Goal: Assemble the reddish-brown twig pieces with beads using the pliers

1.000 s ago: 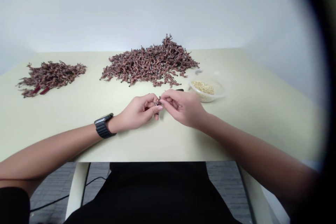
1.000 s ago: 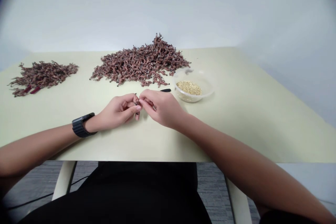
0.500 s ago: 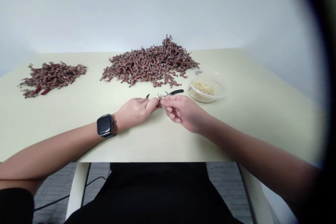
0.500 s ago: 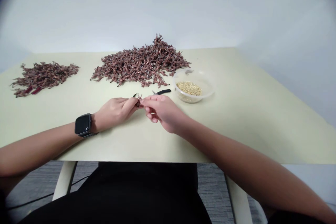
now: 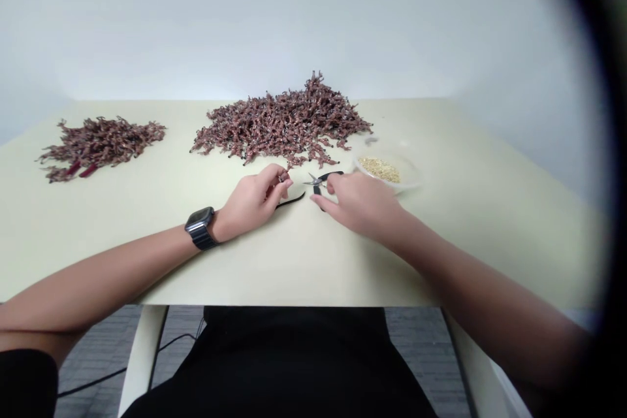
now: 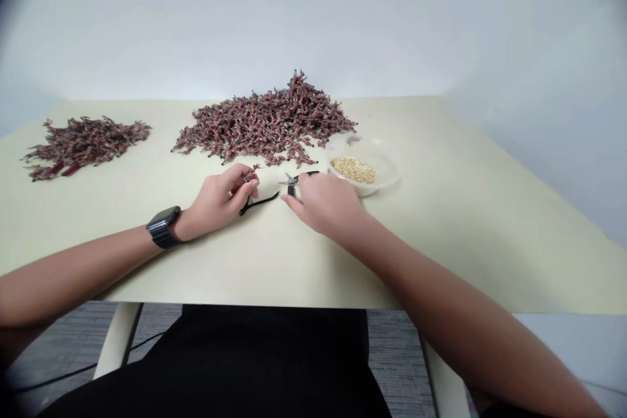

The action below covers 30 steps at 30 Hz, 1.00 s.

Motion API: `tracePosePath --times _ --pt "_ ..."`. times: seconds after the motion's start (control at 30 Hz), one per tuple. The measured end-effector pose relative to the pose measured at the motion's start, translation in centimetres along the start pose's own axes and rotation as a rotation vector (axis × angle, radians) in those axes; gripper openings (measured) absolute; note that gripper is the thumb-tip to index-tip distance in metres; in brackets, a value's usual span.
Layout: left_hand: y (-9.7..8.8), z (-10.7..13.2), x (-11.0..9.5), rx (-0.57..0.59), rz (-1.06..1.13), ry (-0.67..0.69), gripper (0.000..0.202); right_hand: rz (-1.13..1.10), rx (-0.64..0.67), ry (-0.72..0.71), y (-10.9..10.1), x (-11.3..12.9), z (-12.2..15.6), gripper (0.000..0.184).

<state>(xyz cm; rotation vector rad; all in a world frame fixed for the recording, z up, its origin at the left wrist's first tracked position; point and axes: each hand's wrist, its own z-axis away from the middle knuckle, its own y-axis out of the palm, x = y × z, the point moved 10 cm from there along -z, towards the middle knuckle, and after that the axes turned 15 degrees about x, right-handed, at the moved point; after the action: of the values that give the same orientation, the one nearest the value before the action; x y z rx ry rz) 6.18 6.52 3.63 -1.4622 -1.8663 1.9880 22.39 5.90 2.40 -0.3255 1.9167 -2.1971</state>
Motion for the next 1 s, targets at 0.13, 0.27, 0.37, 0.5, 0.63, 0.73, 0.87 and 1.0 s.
tracePosePath --times 0.13,0.27,0.37,0.5,0.63,0.73,0.87,1.0 --pt "0.1 -0.1 1.0 -0.030 0.115 -0.027 0.020 0.071 0.103 -0.016 2.3 1.1 -0.4 0.038" --pt "0.2 -0.3 2.6 -0.074 0.356 -0.052 0.028 0.096 0.045 0.060 1.9 1.0 -0.3 0.032" --pt "-0.4 -0.6 3.4 -0.138 0.511 -0.021 0.029 0.014 -0.087 0.077 -0.7 0.3 0.5 0.033" --pt "-1.4 -0.7 3.2 -0.180 0.598 0.033 0.026 -0.454 -0.226 -0.063 -4.0 -1.1 1.7 0.040" --pt "0.0 -1.0 2.6 -0.035 0.837 0.032 0.022 -1.090 -0.142 -0.156 -2.6 -2.6 0.5 0.046" --pt "1.9 -0.9 1.5 0.137 1.093 0.036 0.019 -1.419 0.036 -0.154 0.5 -2.5 -1.0 0.044" --pt "3.8 -0.5 0.1 0.312 1.243 0.031 0.019 -1.492 0.148 -0.154 2.6 -1.8 -2.0 0.042" --pt "4.6 -0.1 -0.8 0.358 1.257 0.046 0.020 -1.278 0.007 -0.167 1.6 -1.4 -1.5 0.039"
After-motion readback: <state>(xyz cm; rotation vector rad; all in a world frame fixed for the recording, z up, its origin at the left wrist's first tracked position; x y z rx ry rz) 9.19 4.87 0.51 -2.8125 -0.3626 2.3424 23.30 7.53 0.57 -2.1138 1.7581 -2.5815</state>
